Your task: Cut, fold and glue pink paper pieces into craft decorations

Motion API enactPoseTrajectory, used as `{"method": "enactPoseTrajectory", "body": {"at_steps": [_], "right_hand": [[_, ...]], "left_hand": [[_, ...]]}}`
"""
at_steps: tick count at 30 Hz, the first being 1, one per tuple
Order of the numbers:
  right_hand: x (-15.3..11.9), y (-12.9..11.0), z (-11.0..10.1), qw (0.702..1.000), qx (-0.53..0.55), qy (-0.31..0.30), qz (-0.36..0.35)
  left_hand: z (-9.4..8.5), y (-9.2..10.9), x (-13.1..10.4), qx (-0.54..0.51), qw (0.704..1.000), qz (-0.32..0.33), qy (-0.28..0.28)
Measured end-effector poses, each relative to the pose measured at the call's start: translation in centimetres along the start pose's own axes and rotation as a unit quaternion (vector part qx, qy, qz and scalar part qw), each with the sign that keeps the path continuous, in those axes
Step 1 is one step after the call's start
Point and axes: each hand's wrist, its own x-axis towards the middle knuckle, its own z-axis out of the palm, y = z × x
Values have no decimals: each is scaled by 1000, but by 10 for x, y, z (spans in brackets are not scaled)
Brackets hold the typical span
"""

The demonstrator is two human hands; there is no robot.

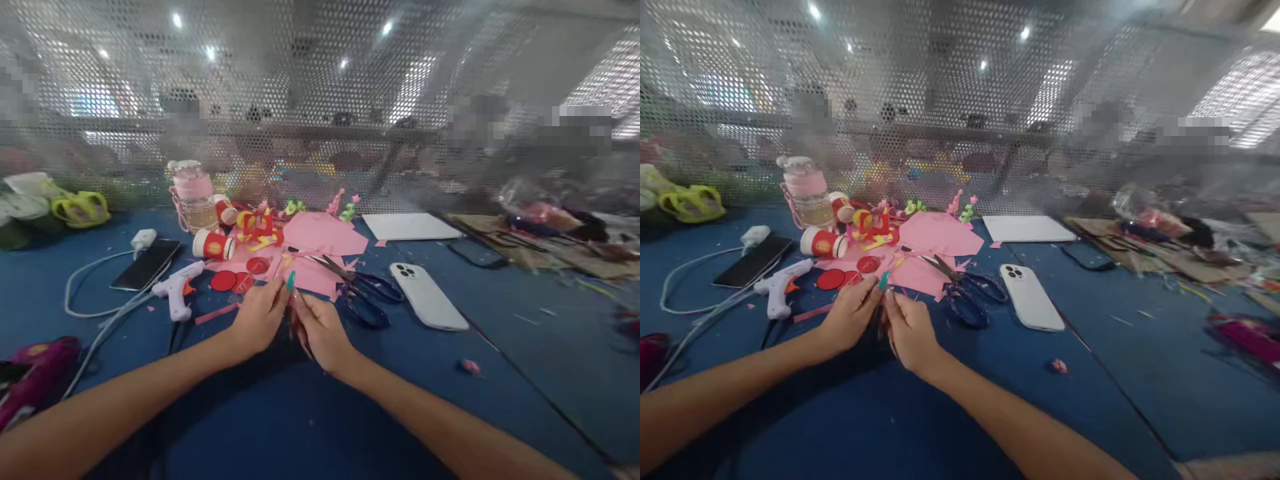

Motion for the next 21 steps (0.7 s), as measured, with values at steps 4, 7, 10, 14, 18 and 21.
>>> {"method": "enactPoseTrajectory", "body": {"at_steps": [4, 7, 10, 14, 18, 21], "right_hand": [[-2, 1, -1, 1000, 1, -4, 6], [-2, 1, -2, 1000, -9, 2, 0], [-2, 0, -3, 999, -38, 5, -14], [-3, 0, -3, 996, -79, 6, -35], [-3, 3, -3, 994, -94, 8, -46], [-3, 4, -3, 994, -102, 10, -43]], "left_hand": [[3, -6, -2, -54, 998, -11, 12], [4, -10, -3, -85, 996, -29, 11], [4, -10, -3, -102, 994, -22, -15], [3, -7, -4, -103, 994, 7, -31], [4, -5, -6, -84, 996, -3, -34], [5, -5, -7, -66, 997, -9, -23]]}}
